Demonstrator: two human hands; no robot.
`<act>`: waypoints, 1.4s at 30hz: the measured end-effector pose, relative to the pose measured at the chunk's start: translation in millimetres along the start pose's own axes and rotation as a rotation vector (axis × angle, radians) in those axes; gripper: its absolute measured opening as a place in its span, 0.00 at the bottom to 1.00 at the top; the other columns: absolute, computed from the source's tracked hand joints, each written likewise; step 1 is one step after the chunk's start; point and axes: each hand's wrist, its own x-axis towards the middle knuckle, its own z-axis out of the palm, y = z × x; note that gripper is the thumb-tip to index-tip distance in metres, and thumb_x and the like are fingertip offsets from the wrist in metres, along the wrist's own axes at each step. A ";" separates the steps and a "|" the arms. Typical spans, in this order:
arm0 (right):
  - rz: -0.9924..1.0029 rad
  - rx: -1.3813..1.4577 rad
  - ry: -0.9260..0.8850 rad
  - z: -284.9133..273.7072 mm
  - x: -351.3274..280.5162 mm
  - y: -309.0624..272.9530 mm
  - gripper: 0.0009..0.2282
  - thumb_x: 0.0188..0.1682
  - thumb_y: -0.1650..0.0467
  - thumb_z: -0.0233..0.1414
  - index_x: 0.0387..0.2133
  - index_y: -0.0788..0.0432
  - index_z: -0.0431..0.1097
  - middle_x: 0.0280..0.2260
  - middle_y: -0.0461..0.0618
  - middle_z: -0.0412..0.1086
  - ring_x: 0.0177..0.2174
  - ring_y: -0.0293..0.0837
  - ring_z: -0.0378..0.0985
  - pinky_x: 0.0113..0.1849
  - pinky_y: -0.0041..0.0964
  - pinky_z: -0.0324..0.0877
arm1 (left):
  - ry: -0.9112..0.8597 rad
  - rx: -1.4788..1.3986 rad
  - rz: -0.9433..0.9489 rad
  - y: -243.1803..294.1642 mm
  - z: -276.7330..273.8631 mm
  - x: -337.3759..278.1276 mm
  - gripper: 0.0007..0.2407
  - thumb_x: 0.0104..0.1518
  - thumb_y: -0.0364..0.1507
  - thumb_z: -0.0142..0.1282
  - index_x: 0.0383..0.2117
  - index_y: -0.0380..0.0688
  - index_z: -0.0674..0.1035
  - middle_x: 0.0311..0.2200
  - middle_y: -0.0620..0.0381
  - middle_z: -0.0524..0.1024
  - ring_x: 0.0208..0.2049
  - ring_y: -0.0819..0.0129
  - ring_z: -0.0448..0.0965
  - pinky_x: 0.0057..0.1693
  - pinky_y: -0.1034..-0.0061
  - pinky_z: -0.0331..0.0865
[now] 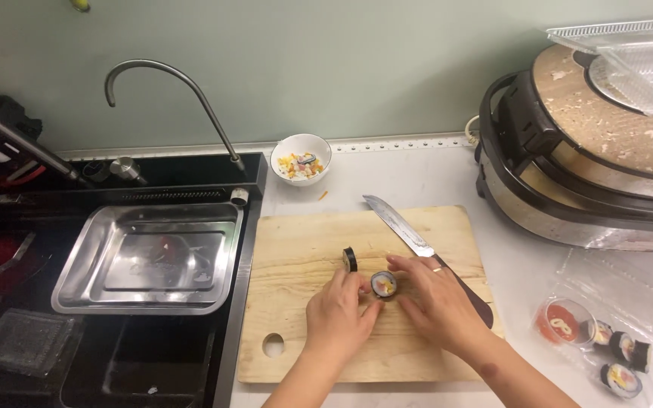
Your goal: Cutting sushi rolls on a wooden board and arranging them into plastic takeout containers.
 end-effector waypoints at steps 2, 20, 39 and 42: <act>0.005 0.004 -0.018 3.0 3.7 1.5 0.30 0.38 0.76 0.59 0.58 0.53 0.61 0.48 0.46 0.74 0.51 0.52 0.71 0.50 0.47 0.64 | 0.018 0.015 0.011 -5.1 10.1 1.1 0.10 0.47 0.31 0.68 0.30 0.46 0.78 0.32 0.56 0.76 0.34 0.57 0.79 0.38 0.60 0.71; 0.366 -0.080 0.395 -99.8 -140.6 36.8 0.33 0.34 0.69 0.66 0.57 0.53 0.62 0.43 0.44 0.75 0.42 0.46 0.74 0.42 0.42 0.69 | -0.098 -0.197 0.130 87.9 41.8 1.8 0.07 0.53 0.24 0.53 0.37 0.48 0.77 0.31 0.57 0.80 0.30 0.60 0.83 0.37 0.64 0.74; 0.686 -0.396 0.253 -131.2 -216.5 87.0 0.22 0.34 0.60 0.64 0.44 0.47 0.76 0.35 0.34 0.80 0.39 0.38 0.76 0.42 0.40 0.65 | -0.547 -0.399 0.191 187.6 150.8 -34.5 0.04 0.58 0.30 0.54 0.36 0.48 0.77 0.36 0.56 0.80 0.33 0.56 0.81 0.40 0.61 0.72; 0.853 -0.397 0.167 -129.8 -216.1 90.1 0.16 0.41 0.59 0.64 0.43 0.44 0.78 0.32 0.35 0.78 0.35 0.36 0.78 0.44 0.38 0.66 | -0.626 -0.380 0.152 193.2 141.0 -29.5 0.04 0.57 0.29 0.54 0.36 0.48 0.76 0.39 0.58 0.78 0.31 0.57 0.82 0.41 0.62 0.73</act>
